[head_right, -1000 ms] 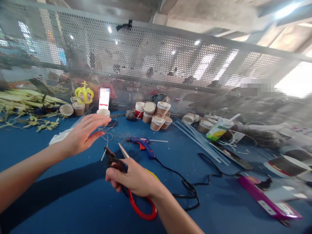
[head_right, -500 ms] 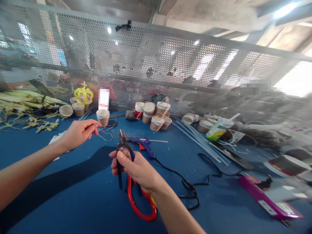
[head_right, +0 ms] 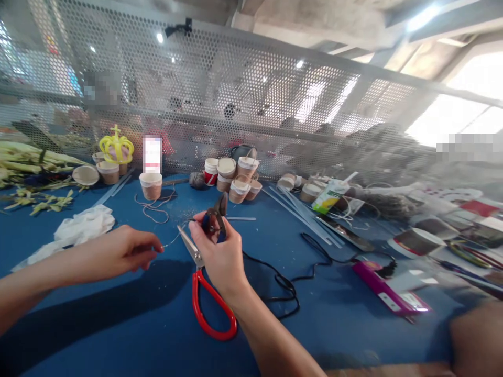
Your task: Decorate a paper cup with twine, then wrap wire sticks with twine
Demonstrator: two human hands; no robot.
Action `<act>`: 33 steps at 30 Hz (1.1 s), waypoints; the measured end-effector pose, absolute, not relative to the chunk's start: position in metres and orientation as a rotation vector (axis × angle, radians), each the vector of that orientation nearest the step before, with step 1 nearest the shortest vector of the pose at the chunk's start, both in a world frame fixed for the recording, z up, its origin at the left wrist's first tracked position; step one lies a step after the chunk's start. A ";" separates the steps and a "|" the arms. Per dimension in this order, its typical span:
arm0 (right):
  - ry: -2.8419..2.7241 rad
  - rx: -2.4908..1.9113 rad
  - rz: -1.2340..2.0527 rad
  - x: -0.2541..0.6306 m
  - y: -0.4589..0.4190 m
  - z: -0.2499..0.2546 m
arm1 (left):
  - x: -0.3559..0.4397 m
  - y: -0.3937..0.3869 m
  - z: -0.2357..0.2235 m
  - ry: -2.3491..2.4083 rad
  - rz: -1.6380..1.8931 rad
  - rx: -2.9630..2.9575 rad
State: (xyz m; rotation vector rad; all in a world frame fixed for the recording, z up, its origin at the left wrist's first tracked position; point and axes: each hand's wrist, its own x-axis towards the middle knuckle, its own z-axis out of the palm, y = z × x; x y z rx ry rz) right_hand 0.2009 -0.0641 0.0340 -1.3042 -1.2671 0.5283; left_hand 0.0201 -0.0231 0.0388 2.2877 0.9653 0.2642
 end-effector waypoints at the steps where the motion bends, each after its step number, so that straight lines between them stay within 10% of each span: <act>1: -1.296 -1.299 0.563 0.201 -0.064 0.033 | 0.019 -0.023 0.040 0.916 0.233 2.209; 33: -1.607 -1.358 0.657 0.205 -0.056 0.016 | 0.047 -0.023 -0.009 1.246 0.070 2.607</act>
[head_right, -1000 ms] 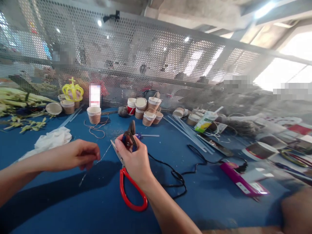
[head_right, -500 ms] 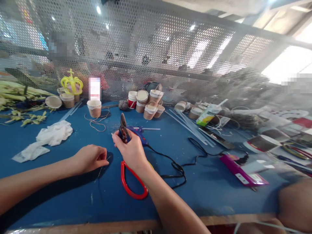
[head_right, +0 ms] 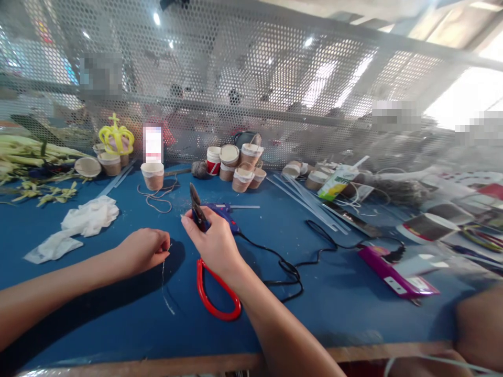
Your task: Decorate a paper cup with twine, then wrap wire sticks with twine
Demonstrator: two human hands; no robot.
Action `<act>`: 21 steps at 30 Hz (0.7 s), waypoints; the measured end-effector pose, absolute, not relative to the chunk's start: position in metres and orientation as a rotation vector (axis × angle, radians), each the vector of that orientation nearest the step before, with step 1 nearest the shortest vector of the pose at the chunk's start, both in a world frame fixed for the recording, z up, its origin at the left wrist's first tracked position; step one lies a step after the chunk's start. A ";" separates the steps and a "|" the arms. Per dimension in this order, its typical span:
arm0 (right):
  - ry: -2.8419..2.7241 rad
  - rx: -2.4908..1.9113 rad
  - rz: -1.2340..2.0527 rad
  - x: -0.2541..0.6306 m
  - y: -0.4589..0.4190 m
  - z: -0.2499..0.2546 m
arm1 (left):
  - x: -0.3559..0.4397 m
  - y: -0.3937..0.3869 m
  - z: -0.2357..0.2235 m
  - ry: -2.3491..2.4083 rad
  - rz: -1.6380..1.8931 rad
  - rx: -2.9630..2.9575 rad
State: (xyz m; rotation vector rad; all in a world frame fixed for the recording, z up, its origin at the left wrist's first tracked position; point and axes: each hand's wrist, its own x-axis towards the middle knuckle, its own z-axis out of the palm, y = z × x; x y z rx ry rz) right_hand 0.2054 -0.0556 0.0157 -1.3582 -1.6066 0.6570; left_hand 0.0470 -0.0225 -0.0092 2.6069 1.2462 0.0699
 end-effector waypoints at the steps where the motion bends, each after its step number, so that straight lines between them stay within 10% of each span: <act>1: -1.608 -1.365 0.653 0.205 -0.055 0.016 | 0.047 -0.022 -0.008 1.249 0.061 2.615; 13: -1.689 -1.369 0.553 0.206 -0.056 0.014 | 0.039 -0.010 -0.001 1.108 0.232 2.486; 21: -1.865 -1.448 0.382 0.202 -0.059 0.021 | 0.031 -0.016 0.036 0.623 0.824 1.204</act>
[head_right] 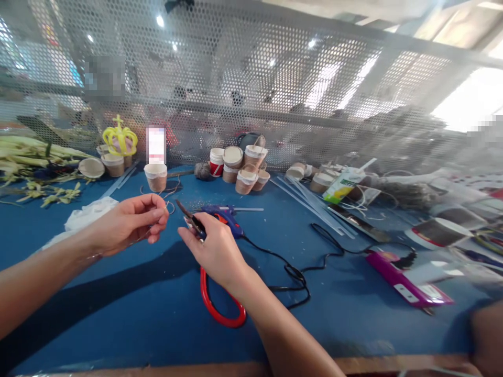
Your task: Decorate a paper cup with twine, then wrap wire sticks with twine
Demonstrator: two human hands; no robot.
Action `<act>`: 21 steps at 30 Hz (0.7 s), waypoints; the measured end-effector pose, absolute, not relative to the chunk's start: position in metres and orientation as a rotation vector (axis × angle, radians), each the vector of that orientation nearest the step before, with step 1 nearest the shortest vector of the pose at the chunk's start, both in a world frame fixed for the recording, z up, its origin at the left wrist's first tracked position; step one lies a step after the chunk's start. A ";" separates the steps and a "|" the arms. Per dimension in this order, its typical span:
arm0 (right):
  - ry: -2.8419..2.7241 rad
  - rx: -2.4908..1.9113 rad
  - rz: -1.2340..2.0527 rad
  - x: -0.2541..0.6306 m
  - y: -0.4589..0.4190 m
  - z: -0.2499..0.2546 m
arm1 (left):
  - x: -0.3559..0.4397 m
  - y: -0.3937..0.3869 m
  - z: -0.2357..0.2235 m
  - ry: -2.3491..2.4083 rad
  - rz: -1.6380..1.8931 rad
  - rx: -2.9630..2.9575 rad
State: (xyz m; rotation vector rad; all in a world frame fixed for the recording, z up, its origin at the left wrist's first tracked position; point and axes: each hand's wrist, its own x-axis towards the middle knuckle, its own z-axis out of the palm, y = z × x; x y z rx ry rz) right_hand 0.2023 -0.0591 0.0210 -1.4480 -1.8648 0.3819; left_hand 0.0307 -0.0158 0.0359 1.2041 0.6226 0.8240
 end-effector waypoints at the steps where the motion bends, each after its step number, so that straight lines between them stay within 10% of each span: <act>1: -1.892 -1.477 0.365 0.202 -0.059 0.022 | 0.031 -0.017 0.036 0.625 0.849 1.182; 21: -1.939 -1.656 0.154 0.195 -0.060 0.019 | 0.034 -0.029 0.029 0.831 1.024 1.630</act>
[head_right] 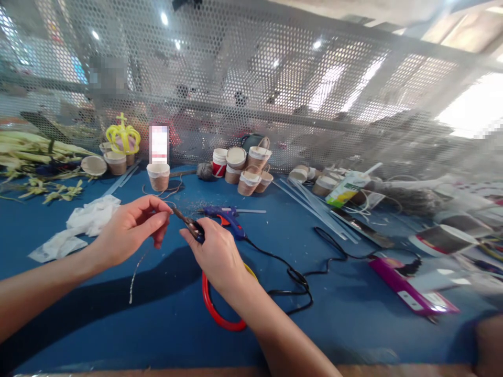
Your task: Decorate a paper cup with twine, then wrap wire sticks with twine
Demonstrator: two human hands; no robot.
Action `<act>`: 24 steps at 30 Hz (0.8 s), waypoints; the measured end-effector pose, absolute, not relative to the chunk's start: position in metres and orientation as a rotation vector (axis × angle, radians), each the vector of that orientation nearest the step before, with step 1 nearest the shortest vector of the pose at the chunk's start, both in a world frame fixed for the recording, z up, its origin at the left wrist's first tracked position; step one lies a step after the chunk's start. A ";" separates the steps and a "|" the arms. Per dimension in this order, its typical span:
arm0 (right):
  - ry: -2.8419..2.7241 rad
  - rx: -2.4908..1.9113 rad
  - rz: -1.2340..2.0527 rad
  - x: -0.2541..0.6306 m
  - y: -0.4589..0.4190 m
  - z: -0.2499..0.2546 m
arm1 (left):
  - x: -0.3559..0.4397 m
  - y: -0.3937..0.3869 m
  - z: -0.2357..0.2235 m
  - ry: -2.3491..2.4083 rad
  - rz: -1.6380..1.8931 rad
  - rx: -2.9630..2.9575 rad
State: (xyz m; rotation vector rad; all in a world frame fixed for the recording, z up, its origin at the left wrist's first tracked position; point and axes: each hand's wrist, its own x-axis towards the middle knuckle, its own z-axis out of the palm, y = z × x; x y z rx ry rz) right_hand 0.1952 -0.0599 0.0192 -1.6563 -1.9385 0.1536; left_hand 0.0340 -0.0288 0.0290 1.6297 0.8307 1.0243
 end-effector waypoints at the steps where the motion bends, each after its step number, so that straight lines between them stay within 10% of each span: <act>1: -1.933 -1.665 0.146 0.195 -0.060 0.019 | 0.034 -0.029 0.029 0.830 1.017 1.614; 24: -1.985 -1.598 0.236 0.197 -0.059 0.019 | 0.038 -0.025 0.026 0.694 0.948 1.180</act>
